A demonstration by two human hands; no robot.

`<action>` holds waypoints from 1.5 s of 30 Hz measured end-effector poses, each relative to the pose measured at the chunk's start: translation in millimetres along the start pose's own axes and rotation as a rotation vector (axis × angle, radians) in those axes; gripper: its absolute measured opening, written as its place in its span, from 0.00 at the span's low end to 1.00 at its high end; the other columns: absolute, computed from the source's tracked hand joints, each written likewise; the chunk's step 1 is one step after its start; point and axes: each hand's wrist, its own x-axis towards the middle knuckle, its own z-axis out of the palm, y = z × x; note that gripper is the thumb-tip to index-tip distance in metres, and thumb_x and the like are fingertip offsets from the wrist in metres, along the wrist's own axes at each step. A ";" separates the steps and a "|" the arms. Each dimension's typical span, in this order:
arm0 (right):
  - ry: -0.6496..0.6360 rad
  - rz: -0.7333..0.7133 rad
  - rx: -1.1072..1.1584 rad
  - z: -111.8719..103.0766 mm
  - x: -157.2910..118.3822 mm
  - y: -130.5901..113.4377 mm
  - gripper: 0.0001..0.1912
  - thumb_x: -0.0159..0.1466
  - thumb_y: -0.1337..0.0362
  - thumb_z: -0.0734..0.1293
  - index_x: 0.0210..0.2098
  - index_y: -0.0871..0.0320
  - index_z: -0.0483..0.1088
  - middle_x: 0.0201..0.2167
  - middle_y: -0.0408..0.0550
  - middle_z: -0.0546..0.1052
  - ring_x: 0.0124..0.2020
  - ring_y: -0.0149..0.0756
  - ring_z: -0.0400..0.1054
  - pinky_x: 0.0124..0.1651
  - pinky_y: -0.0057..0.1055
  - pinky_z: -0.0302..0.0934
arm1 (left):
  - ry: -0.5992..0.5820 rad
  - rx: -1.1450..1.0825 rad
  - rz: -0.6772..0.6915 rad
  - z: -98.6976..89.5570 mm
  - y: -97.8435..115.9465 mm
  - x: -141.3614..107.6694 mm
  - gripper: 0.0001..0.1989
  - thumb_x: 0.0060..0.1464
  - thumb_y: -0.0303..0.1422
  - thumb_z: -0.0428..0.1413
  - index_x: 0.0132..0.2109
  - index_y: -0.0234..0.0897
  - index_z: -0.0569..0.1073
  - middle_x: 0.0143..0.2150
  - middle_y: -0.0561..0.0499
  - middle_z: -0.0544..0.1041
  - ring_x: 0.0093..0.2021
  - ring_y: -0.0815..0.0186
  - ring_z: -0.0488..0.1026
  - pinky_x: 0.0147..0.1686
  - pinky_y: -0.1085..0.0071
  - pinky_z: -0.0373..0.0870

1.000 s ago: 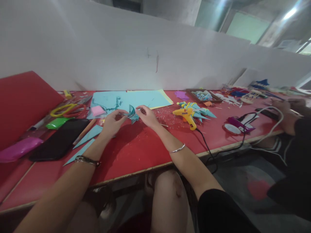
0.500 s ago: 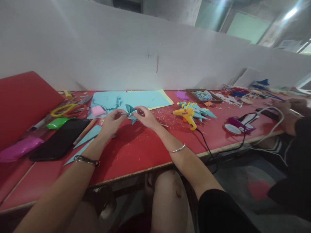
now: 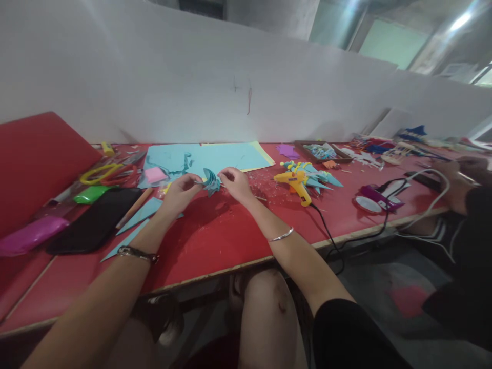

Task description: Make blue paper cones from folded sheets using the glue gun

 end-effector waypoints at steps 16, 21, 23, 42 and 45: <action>-0.169 -0.068 0.041 2.2 -3.7 -1.6 0.16 0.55 0.52 0.63 0.37 0.56 0.67 0.33 0.43 0.67 0.32 0.28 0.62 0.39 0.26 0.59 | 0.004 -0.098 -0.023 -2.0 -6.6 2.2 0.08 0.35 0.33 0.57 0.27 0.39 0.67 0.26 0.55 0.71 0.29 0.68 0.67 0.31 0.72 0.62; -0.185 -0.073 0.091 3.3 -4.4 -1.4 0.16 0.54 0.52 0.63 0.36 0.57 0.67 0.31 0.43 0.67 0.31 0.27 0.62 0.37 0.25 0.59 | -0.004 -0.157 -0.023 -2.2 -8.3 2.6 0.09 0.35 0.33 0.58 0.27 0.37 0.67 0.28 0.56 0.70 0.29 0.71 0.67 0.33 0.74 0.62; -0.185 -0.078 0.108 3.8 -4.4 -0.7 0.16 0.54 0.52 0.63 0.36 0.58 0.67 0.31 0.43 0.67 0.31 0.27 0.62 0.37 0.25 0.59 | -0.002 -0.198 -0.030 -2.1 -9.0 2.5 0.09 0.35 0.32 0.58 0.27 0.37 0.66 0.27 0.57 0.69 0.28 0.72 0.67 0.33 0.74 0.62; -0.092 0.055 -0.090 0.2 0.0 2.2 0.07 0.57 0.63 0.60 0.29 0.58 0.67 0.28 0.43 0.70 0.31 0.29 0.63 0.37 0.27 0.58 | 0.000 -0.184 -0.062 -2.2 -7.1 1.9 0.08 0.34 0.31 0.56 0.27 0.38 0.66 0.23 0.58 0.66 0.24 0.73 0.61 0.26 0.74 0.56; -0.074 0.081 -0.119 -0.8 -0.1 2.7 0.06 0.56 0.65 0.61 0.29 0.59 0.68 0.27 0.42 0.71 0.30 0.29 0.63 0.37 0.26 0.58 | 0.000 -0.194 -0.043 -2.5 -8.5 2.7 0.08 0.34 0.32 0.56 0.27 0.38 0.66 0.25 0.57 0.67 0.25 0.73 0.61 0.26 0.75 0.56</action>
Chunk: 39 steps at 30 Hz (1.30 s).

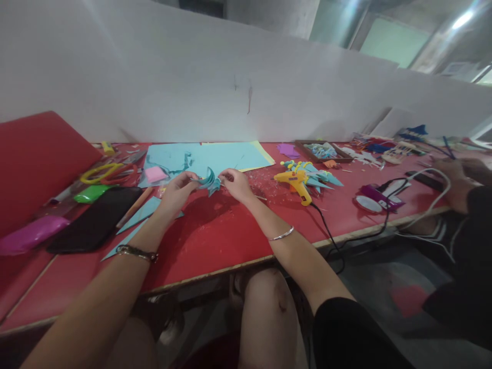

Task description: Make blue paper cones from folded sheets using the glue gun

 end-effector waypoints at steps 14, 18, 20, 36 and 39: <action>-0.244 0.016 -0.352 4.3 -5.9 1.7 0.15 0.57 0.55 0.61 0.27 0.59 0.73 0.24 0.45 0.72 0.27 0.31 0.63 0.29 0.26 0.51 | -0.100 -0.075 -0.071 0.0 -3.4 0.8 0.06 0.36 0.32 0.56 0.26 0.39 0.67 0.23 0.55 0.69 0.25 0.69 0.66 0.29 0.71 0.64; -0.217 0.013 -0.354 7.1 -6.7 4.4 0.08 0.54 0.61 0.63 0.29 0.56 0.72 0.25 0.43 0.73 0.26 0.31 0.62 0.28 0.26 0.51 | -0.237 0.023 -0.065 3.1 -2.6 -1.1 0.06 0.35 0.32 0.56 0.26 0.38 0.69 0.24 0.55 0.70 0.26 0.68 0.67 0.30 0.70 0.65; -0.195 0.041 -0.341 7.7 -5.7 5.2 0.08 0.55 0.62 0.62 0.30 0.56 0.71 0.27 0.43 0.73 0.27 0.31 0.62 0.29 0.26 0.52 | -0.292 0.092 -0.057 4.6 -0.9 -2.3 0.05 0.35 0.32 0.57 0.26 0.38 0.69 0.24 0.54 0.71 0.26 0.68 0.67 0.31 0.71 0.65; -0.177 0.045 -0.516 14.4 0.2 5.0 0.11 0.59 0.62 0.60 0.37 0.55 0.71 0.38 0.48 0.72 0.39 0.34 0.65 0.37 0.27 0.56 | -0.414 0.509 0.080 1.9 -11.0 -0.6 0.07 0.38 0.32 0.47 0.28 0.37 0.66 0.24 0.56 0.68 0.26 0.68 0.65 0.29 0.72 0.63; -0.201 0.048 -0.534 14.3 1.4 3.4 0.11 0.58 0.61 0.61 0.38 0.54 0.72 0.38 0.47 0.73 0.38 0.34 0.66 0.35 0.25 0.55 | -0.296 0.610 0.103 0.8 -10.2 1.2 0.09 0.41 0.34 0.47 0.31 0.37 0.67 0.29 0.54 0.71 0.31 0.67 0.67 0.35 0.70 0.64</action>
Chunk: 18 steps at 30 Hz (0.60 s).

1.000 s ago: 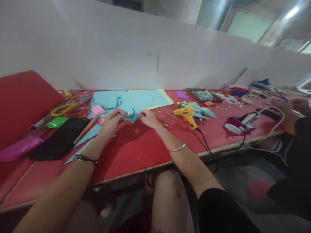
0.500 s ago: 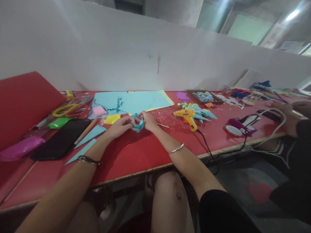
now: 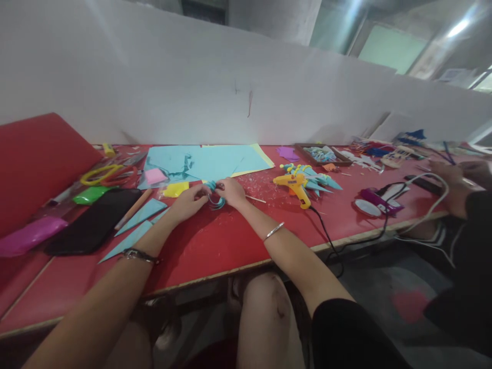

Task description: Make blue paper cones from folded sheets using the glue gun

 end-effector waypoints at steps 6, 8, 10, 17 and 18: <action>-0.031 0.039 0.040 -3.1 1.1 -4.9 0.13 0.58 0.55 0.61 0.37 0.52 0.73 0.36 0.44 0.76 0.36 0.34 0.68 0.31 0.24 0.53 | 0.162 0.070 -0.016 -7.7 -1.4 -1.1 0.12 0.48 0.40 0.47 0.33 0.37 0.67 0.33 0.51 0.73 0.34 0.67 0.68 0.36 0.71 0.65; -0.032 0.064 0.050 -3.4 1.2 -6.0 0.13 0.58 0.54 0.61 0.35 0.52 0.74 0.35 0.44 0.76 0.35 0.33 0.68 0.30 0.24 0.53 | 0.073 0.120 0.052 -9.0 -1.2 -2.9 0.12 0.48 0.41 0.48 0.32 0.37 0.68 0.33 0.51 0.73 0.34 0.67 0.68 0.35 0.71 0.65; -0.023 0.084 0.062 -2.9 1.7 -6.3 0.12 0.58 0.55 0.61 0.35 0.51 0.74 0.35 0.44 0.76 0.35 0.33 0.68 0.30 0.25 0.53 | -0.024 0.174 0.120 -8.9 -1.1 -4.5 0.12 0.47 0.41 0.49 0.32 0.37 0.69 0.33 0.51 0.73 0.34 0.67 0.68 0.34 0.71 0.65; 0.014 0.160 0.175 1.7 2.4 -3.5 0.10 0.58 0.59 0.61 0.36 0.52 0.72 0.33 0.42 0.75 0.34 0.33 0.67 0.32 0.26 0.56 | -0.131 0.271 0.262 -4.7 -6.7 -5.4 0.10 0.48 0.36 0.50 0.34 0.36 0.70 0.34 0.51 0.73 0.35 0.67 0.68 0.37 0.70 0.65; 0.021 0.159 0.191 2.0 2.0 -3.1 0.11 0.59 0.58 0.60 0.37 0.52 0.71 0.32 0.43 0.75 0.34 0.33 0.66 0.33 0.27 0.57 | -0.126 0.285 0.277 -4.3 -7.8 -5.0 0.09 0.47 0.35 0.49 0.34 0.36 0.70 0.34 0.50 0.73 0.35 0.67 0.68 0.37 0.70 0.65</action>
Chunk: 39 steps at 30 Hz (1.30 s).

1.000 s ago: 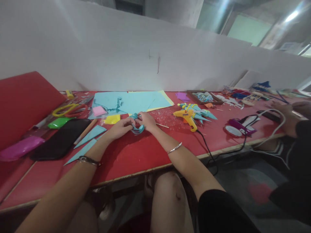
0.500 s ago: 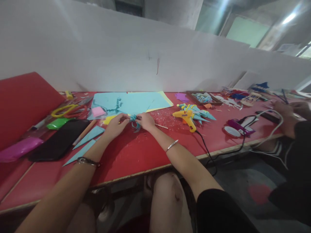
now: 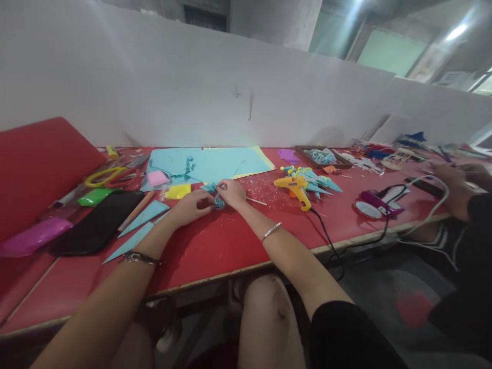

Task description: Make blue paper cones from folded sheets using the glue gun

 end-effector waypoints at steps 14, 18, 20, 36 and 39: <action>-0.010 -0.429 0.048 4.4 11.2 6.3 0.13 0.62 0.68 0.56 0.42 0.60 0.70 0.40 0.48 0.72 0.43 0.32 0.63 0.48 0.30 0.56 | -0.011 0.043 0.101 2.3 3.8 0.8 0.10 0.47 0.30 0.47 0.36 0.35 0.71 0.38 0.49 0.69 0.38 0.67 0.66 0.41 0.70 0.64; 0.056 -0.354 0.104 -0.8 10.9 8.2 0.11 0.61 0.68 0.58 0.36 0.60 0.71 0.36 0.47 0.73 0.39 0.30 0.64 0.45 0.27 0.56 | -0.022 0.047 0.104 3.2 3.8 1.4 0.09 0.48 0.30 0.47 0.34 0.35 0.71 0.39 0.49 0.69 0.39 0.67 0.66 0.42 0.71 0.64; 0.056 -0.321 0.113 -1.7 10.6 8.9 0.10 0.60 0.68 0.59 0.35 0.60 0.71 0.35 0.47 0.73 0.36 0.30 0.64 0.43 0.26 0.56 | -0.037 0.042 0.099 2.7 3.7 1.8 0.08 0.49 0.30 0.47 0.33 0.35 0.71 0.38 0.50 0.69 0.38 0.67 0.66 0.41 0.72 0.64; -0.066 -0.321 0.157 0.8 4.7 3.5 0.11 0.60 0.61 0.60 0.38 0.58 0.71 0.32 0.44 0.75 0.33 0.28 0.66 0.38 0.24 0.57 | -0.078 0.036 0.105 4.9 2.3 2.8 0.10 0.48 0.27 0.45 0.30 0.36 0.72 0.43 0.47 0.67 0.45 0.63 0.65 0.48 0.66 0.63; -0.040 -0.284 0.208 2.8 4.9 4.0 0.13 0.60 0.56 0.60 0.35 0.58 0.71 0.30 0.43 0.75 0.32 0.28 0.66 0.36 0.23 0.57 | -0.086 0.046 0.088 5.5 1.2 2.4 0.12 0.49 0.28 0.45 0.33 0.36 0.74 0.44 0.47 0.68 0.44 0.63 0.66 0.47 0.66 0.63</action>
